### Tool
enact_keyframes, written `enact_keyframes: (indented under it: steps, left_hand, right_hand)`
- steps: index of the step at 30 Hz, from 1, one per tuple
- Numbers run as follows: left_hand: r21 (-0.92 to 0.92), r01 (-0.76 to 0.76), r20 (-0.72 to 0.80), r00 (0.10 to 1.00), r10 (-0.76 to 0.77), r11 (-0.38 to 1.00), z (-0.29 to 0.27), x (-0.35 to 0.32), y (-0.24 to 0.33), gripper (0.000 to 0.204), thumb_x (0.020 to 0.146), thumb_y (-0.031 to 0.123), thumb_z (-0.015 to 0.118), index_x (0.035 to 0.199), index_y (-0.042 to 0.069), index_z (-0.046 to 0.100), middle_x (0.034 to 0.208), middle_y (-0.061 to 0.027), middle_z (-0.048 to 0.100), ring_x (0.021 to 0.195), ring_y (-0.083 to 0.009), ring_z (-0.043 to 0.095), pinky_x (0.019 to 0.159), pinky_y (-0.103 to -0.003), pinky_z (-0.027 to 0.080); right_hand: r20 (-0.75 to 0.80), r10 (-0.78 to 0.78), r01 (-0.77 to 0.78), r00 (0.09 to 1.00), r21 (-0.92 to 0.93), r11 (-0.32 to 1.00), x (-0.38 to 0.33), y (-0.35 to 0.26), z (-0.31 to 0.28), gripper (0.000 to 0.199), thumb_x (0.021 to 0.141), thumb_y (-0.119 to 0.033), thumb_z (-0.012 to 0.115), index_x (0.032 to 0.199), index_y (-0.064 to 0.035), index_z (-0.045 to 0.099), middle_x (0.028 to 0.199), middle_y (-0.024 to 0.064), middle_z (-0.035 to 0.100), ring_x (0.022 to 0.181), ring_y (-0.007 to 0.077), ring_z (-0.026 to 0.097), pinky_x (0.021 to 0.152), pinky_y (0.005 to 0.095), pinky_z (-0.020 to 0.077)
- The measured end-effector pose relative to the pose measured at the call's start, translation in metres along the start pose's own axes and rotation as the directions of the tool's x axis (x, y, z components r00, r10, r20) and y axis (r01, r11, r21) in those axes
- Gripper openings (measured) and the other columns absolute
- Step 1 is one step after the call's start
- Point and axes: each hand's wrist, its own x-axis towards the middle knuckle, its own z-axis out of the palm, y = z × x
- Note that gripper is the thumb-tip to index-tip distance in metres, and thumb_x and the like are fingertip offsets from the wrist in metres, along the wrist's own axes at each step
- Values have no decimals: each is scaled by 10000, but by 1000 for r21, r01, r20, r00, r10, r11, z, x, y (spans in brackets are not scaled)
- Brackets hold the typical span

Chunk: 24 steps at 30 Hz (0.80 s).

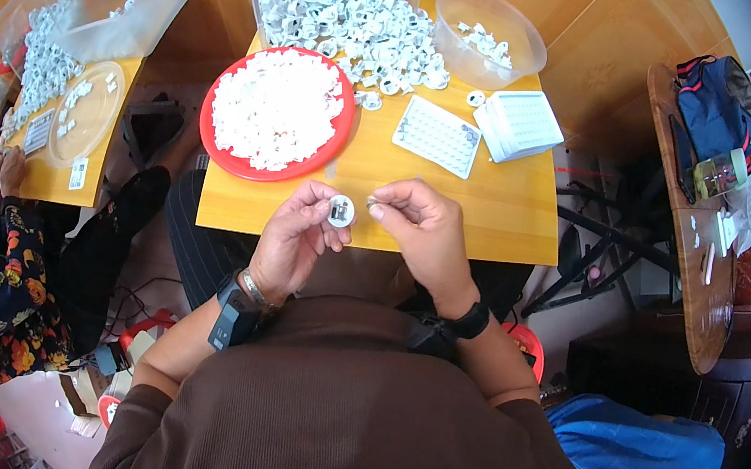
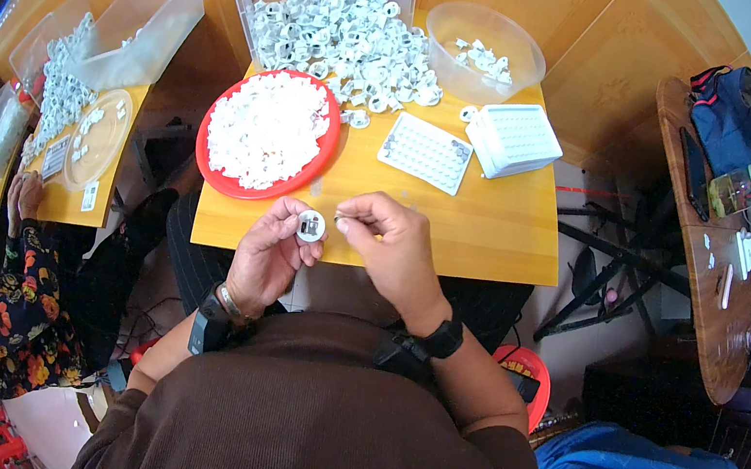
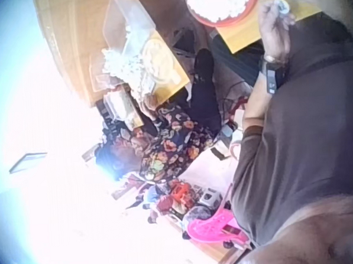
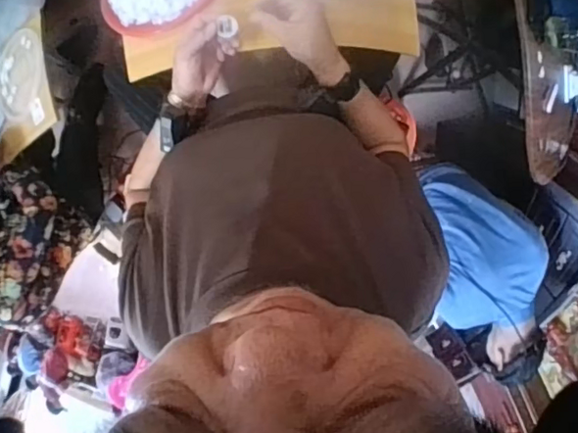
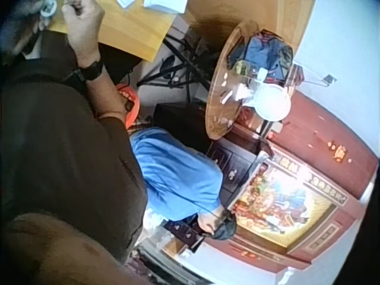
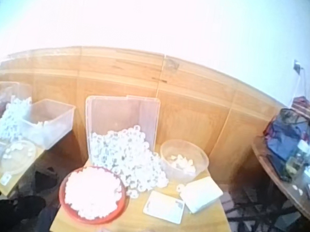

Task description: The recorder is assembling small white plastic components by inserting small black pieces into them.

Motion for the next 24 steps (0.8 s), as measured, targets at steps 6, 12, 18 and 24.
enact_keyframes:
  steps: [6,12,18,24]
  left_hand:
    - [48,5,-5,1000,-4,999,3,-3,-1,192,947,186,540,1041,23,502,886,-100,617,744,-175,626,653,-258,522]
    - [76,18,-42,999,-15,997,7,-7,-1,172,946,174,537,1032,29,505,874,-91,619,737,-162,623,641,-250,511]
    - [161,48,-63,997,-39,986,8,-8,-2,143,945,158,536,1008,30,527,866,-77,623,728,-146,617,637,-245,489]
    - [252,147,-87,988,-129,957,4,-9,-5,109,948,140,543,996,43,559,884,-58,633,703,-123,606,635,-229,477]
  right_hand:
    - [33,-264,260,964,-332,907,-3,-14,11,93,793,11,672,881,1,642,801,107,670,715,194,661,638,289,514]
    - [111,-321,337,941,-429,838,-5,-15,13,67,780,17,646,836,-16,630,766,109,645,718,262,639,629,338,496]
    - [169,-352,389,921,-480,786,-6,-12,12,99,752,28,675,834,-26,661,738,98,636,671,232,627,596,314,486]
    - [298,-365,470,882,-533,703,-7,-10,6,85,760,26,656,823,-31,652,757,114,641,679,260,629,600,336,489]
